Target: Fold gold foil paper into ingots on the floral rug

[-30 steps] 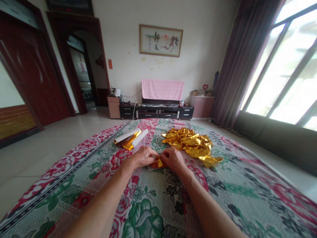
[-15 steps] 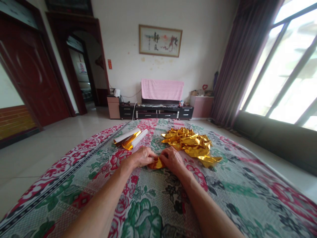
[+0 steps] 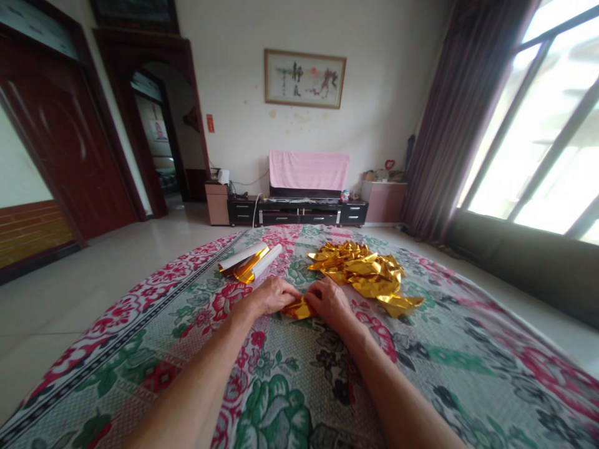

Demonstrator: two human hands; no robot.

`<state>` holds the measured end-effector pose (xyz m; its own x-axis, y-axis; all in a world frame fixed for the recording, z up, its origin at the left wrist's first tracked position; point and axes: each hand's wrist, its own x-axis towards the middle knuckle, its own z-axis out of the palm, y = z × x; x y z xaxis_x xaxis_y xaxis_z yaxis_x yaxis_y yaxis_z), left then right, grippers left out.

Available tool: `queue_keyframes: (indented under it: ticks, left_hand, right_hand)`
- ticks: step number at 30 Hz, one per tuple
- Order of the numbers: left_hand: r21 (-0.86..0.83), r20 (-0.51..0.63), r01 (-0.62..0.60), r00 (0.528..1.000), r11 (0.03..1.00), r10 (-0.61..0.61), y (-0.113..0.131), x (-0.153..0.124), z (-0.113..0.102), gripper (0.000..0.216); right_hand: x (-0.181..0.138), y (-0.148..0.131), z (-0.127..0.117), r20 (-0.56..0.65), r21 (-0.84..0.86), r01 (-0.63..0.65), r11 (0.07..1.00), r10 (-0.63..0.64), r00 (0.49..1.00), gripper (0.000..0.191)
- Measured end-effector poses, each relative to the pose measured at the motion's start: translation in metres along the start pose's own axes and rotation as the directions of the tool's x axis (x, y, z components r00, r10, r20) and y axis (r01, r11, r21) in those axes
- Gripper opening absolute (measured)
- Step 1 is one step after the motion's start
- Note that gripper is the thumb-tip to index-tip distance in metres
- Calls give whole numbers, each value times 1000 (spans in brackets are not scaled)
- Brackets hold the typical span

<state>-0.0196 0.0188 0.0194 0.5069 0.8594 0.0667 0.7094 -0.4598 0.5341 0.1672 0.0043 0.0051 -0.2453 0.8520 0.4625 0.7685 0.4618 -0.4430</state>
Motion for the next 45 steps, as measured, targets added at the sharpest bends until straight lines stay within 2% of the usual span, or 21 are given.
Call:
queue_keyframes:
  ticks: [7, 12, 17, 31, 38, 43, 45]
  left_hand:
    - [76, -93, -7, 996, 997, 14, 6, -2, 5, 30]
    - [207, -61, -70, 995, 976, 85, 14, -5, 1, 29]
    - [272, -26, -88, 995, 958, 99, 17, -9, -3, 29]
    - [241, -12, -82, 996, 967, 87, 16, -9, -4, 30]
    - [221, -6, -90, 996, 971, 94, 17, -9, -5, 29]
    - [172, 9, -96, 995, 980, 96, 21, -11, -7, 29]
    - [150, 9, -83, 997, 985, 82, 23, -12, -8, 28]
  right_hand:
    - [1, 0, -1, 12, -18, -28, 999, 28, 1000, 13]
    - [1, -7, 4, -28, -91, -121, 988, 119, 993, 17]
    - [1, -10, 5, -52, -87, -131, 988, 126, 991, 15]
    - [8, 5, -7, -87, -143, -324, 935, 315, 945, 17]
    - [10, 7, -5, -177, -200, -384, 902, 352, 919, 17]
    - [8, 7, -9, -275, -81, -406, 910, 371, 887, 20]
    - [7, 3, -11, -345, -9, -348, 938, 323, 881, 20]
